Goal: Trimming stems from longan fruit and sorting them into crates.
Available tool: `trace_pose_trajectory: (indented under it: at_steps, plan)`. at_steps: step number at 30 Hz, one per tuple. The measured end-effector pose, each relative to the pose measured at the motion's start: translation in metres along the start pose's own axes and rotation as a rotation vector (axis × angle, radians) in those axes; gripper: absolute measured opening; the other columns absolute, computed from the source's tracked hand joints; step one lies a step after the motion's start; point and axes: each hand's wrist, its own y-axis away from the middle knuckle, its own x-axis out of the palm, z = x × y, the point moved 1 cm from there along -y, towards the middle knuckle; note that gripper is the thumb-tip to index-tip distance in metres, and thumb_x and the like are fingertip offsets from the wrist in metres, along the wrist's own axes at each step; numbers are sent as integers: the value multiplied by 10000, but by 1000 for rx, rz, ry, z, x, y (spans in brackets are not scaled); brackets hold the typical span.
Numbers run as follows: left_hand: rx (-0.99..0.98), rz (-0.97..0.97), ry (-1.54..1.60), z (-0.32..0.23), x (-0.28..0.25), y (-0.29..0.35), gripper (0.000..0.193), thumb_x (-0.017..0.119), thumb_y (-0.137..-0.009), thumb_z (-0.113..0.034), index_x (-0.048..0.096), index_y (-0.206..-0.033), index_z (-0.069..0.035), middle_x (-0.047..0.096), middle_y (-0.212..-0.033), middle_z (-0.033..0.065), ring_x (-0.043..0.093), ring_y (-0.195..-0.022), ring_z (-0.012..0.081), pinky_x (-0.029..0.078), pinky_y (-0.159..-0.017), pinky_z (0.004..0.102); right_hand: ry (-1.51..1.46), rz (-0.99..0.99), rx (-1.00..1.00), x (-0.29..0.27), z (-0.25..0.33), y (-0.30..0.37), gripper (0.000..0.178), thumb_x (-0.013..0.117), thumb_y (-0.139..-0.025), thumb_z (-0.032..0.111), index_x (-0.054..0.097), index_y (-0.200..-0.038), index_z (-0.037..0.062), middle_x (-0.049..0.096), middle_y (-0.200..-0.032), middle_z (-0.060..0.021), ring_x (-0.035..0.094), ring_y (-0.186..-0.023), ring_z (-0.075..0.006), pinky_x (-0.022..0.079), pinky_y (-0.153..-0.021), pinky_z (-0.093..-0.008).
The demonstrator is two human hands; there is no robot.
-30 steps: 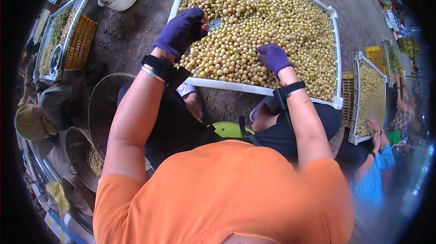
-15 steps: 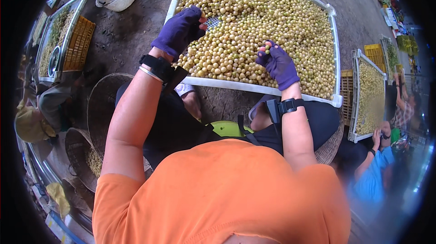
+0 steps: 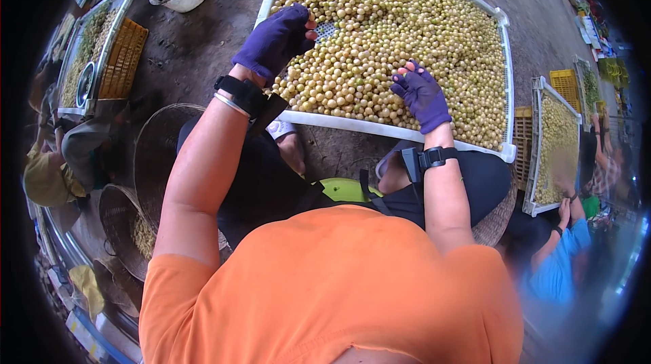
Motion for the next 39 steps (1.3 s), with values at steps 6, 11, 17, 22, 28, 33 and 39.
trace_pose_trajectory:
  at_steps: [6, 11, 17, 22, 28, 33, 39]
  plan:
    - [16, -36, -14, 2, 1, 0, 150, 601, -912, -196, 547, -951, -63, 571, -850, 45, 580, -728, 144, 524, -679, 271, 340, -144, -97, 3, -1, -5, 365, 662, -844, 64, 568, -1194, 17, 652, -994, -85, 653, -857, -200, 562, -721, -316]
    - [19, -68, -42, 2, 3, 0, 148, 604, -910, -196, 546, -942, -63, 575, -850, 44, 582, -727, 145, 520, -679, 268, 680, -142, -439, 2, 2, -12, 348, 664, -856, 91, 600, -1183, -12, 655, -996, -14, 583, -842, -57, 484, -755, -207]
    - [14, -69, -56, 3, 3, -2, 147, 606, -908, -192, 544, -938, -62, 573, -847, 43, 581, -725, 144, 520, -683, 270, 597, -154, -479, 2, 4, -18, 315, 647, -855, 66, 616, -1161, -5, 658, -982, -21, 600, -838, -78, 502, -773, -227]
    - [10, -29, -59, 5, 6, -2, 140, 613, -895, -177, 550, -954, -67, 576, -851, 43, 582, -725, 145, 521, -691, 275, 973, 4, -472, 34, -17, -31, 245, 648, -831, 125, 668, -1059, 38, 677, -956, -92, 631, -831, -156, 513, -750, -285]
    - [13, -108, -78, 4, 5, 1, 156, 609, -894, -177, 559, -987, -62, 585, -869, 42, 590, -734, 145, 520, -690, 280, 1721, 122, -519, 81, -32, -45, 247, 513, -886, 285, 687, -898, 110, 662, -944, -151, 642, -896, -330, 512, -773, -425]
    - [16, -87, -72, -1, -2, 1, 226, 635, -899, -229, 543, -996, -46, 587, -917, 67, 596, -802, 177, 527, -748, 294, 2029, 219, -479, 90, -32, -64, 328, 452, -914, 357, 698, -903, 139, 664, -952, -148, 645, -885, -336, 509, -789, -453]
    - [5, -45, -74, -2, 3, 3, 211, 628, -899, -216, 557, -1011, -53, 589, -933, 56, 600, -816, 161, 527, -784, 292, 2140, 243, -409, 90, -40, -80, 300, 453, -890, 303, 695, -851, 131, 671, -942, -143, 652, -875, -330, 512, -761, -456]
